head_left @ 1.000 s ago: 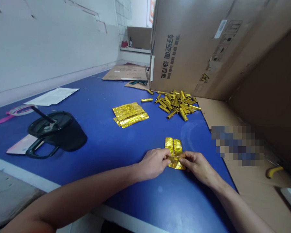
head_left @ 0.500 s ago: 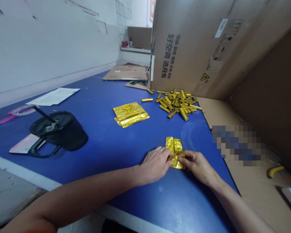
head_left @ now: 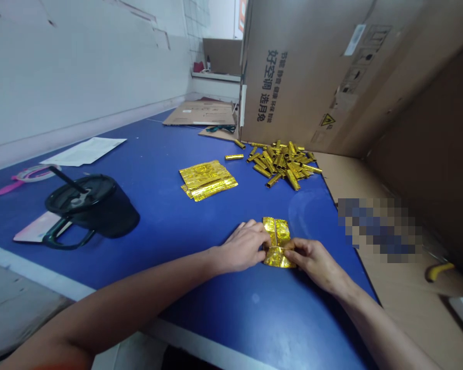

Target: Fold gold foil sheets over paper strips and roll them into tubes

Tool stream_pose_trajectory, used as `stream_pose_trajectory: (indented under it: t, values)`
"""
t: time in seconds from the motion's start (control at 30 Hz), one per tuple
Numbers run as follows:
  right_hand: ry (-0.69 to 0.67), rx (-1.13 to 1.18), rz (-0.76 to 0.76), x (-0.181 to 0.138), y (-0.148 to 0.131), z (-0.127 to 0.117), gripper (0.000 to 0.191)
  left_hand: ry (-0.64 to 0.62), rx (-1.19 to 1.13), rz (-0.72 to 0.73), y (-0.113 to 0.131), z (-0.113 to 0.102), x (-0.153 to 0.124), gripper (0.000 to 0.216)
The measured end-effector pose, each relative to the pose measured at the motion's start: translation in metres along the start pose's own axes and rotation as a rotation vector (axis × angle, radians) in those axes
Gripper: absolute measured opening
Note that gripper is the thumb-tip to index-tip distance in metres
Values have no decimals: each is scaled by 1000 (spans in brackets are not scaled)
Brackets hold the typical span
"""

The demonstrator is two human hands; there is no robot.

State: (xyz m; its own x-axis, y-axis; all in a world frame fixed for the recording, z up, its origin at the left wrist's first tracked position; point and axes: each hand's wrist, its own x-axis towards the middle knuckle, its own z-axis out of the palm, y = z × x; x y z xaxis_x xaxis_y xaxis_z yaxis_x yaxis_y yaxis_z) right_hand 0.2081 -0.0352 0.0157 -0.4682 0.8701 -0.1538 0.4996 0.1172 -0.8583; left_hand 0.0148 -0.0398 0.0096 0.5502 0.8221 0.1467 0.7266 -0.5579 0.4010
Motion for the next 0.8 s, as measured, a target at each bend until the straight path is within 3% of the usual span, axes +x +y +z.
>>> stream_pose_trajectory:
  t: [0.33, 0.63, 0.8]
  values:
    - [-289, -109, -243, -18, -21, -11, 24, 17, -42, 0, 1, -2, -4, 15]
    - [-94, -823, -453, -34, -27, 12, 22, -9, -32, 7, 2, -5, -2, 15]
    - [-65, -908, -594, -34, -31, 20, 24, -13, -14, 23, 1, -5, -3, 12]
